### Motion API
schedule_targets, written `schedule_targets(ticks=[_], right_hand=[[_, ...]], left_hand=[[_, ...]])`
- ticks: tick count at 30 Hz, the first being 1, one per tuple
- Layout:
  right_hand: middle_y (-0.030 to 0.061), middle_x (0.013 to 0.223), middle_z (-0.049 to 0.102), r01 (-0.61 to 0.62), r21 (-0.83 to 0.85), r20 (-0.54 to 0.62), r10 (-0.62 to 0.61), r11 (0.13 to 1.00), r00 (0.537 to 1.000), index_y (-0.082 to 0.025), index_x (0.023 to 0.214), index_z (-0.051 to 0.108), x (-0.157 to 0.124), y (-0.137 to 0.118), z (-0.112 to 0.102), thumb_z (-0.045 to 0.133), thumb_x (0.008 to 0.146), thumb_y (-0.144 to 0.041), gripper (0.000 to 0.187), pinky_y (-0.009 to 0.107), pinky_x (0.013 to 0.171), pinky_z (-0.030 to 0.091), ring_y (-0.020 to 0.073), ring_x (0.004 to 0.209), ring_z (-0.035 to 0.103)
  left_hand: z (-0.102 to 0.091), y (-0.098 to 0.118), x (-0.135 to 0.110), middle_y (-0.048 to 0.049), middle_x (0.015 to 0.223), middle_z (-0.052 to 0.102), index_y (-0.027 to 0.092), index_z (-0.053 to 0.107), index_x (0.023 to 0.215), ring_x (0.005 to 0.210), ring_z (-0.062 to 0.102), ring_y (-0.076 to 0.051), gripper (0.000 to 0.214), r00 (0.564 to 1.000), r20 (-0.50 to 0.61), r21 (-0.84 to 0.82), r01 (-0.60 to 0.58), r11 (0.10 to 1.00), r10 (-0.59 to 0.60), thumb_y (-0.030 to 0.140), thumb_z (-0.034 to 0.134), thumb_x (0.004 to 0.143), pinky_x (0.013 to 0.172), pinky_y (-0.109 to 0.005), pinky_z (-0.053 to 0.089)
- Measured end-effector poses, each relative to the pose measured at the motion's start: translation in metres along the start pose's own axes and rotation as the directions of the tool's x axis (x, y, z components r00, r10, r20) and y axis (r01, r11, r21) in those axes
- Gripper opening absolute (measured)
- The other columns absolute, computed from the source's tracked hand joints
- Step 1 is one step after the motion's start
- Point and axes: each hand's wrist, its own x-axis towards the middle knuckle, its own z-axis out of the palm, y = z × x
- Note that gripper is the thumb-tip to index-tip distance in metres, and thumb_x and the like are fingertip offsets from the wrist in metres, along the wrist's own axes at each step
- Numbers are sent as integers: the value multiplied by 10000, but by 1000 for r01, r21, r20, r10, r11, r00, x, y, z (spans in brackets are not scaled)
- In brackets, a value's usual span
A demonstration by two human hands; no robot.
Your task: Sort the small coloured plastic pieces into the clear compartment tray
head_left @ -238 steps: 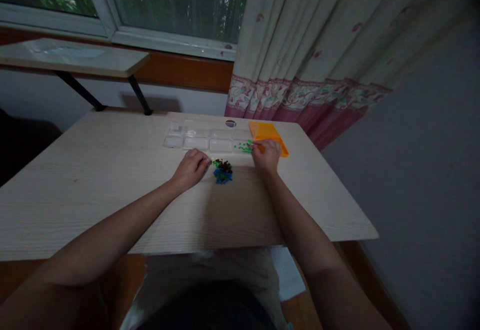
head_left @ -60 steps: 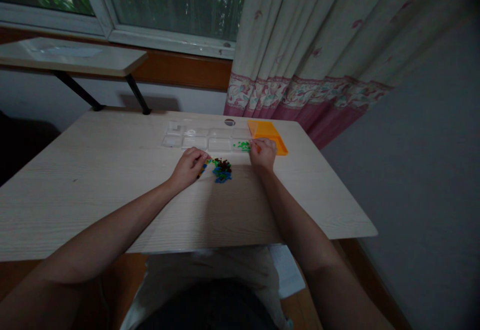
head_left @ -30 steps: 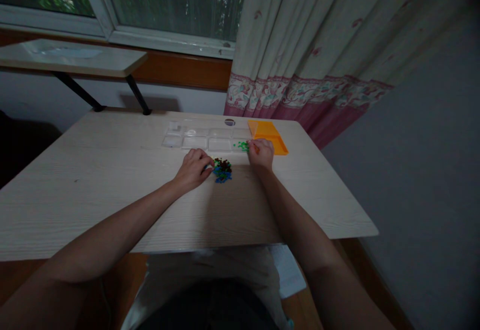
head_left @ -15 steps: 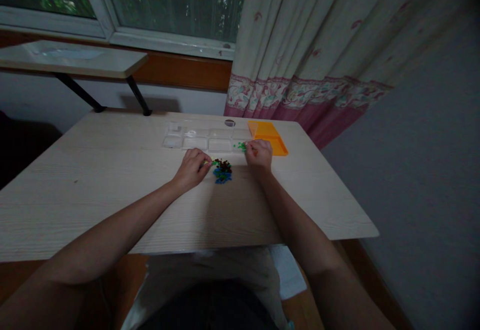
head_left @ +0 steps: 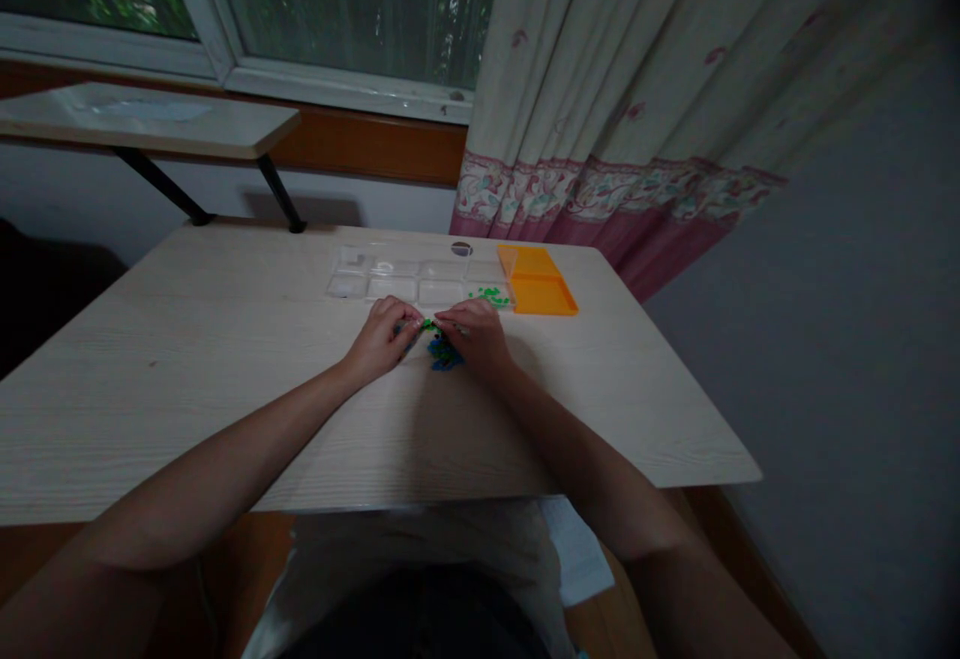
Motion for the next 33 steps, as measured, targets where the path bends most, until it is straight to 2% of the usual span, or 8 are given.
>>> schedule_targets(ticks=[5, 10, 20, 28, 33], right_hand=[[41, 899, 703, 72, 79, 61, -77, 994, 995, -272, 1006, 766, 0, 1, 0, 517, 962, -427, 296, 340, 872, 399, 193, 919, 584], [41, 906, 708, 67, 89, 83, -74, 994, 994, -275, 1013, 766, 0, 1, 1, 499, 965, -459, 328, 335, 876, 405, 187, 917, 591], [22, 831, 723, 30, 155, 63, -40, 987, 997, -278, 916, 774, -1, 3, 4, 601, 918, -433, 233, 334, 838, 428, 179, 838, 619], [28, 804, 725, 38, 192, 60, -51, 981, 997, -257, 864, 768, 0, 0, 5, 594, 913, -472, 281, 349, 825, 442, 186, 821, 624], [26, 797, 723, 44, 171, 31, -50, 984, 998, -247, 847, 762, 1, 3, 2, 599, 916, -452, 271, 342, 834, 450, 181, 825, 627]], left_hand=[[-1, 2, 0, -62, 932, 608, 207, 622, 936, 974, 538, -219, 205, 1000, 13, 12, -16, 1000, 16, 368, 499, 963, 916, -385, 422], [-2, 7, 0, -64, 925, 613, 204, 627, 933, 967, 539, -220, 222, 1000, 24, 22, -11, 1000, 10, 380, 495, 964, 916, -391, 420], [-1, 5, -1, -60, 913, 619, 208, 635, 928, 953, 544, -220, 193, 999, 31, 39, -31, 999, 30, 370, 533, 950, 897, -388, 421], [-1, 5, -2, -58, 908, 615, 203, 633, 928, 940, 541, -216, 203, 998, 37, 37, -48, 998, 47, 361, 510, 961, 883, -378, 419], [-2, 6, -2, -66, 917, 619, 197, 627, 969, 938, 540, -220, 213, 999, 28, 30, -19, 999, 18, 346, 476, 971, 886, -382, 423]])
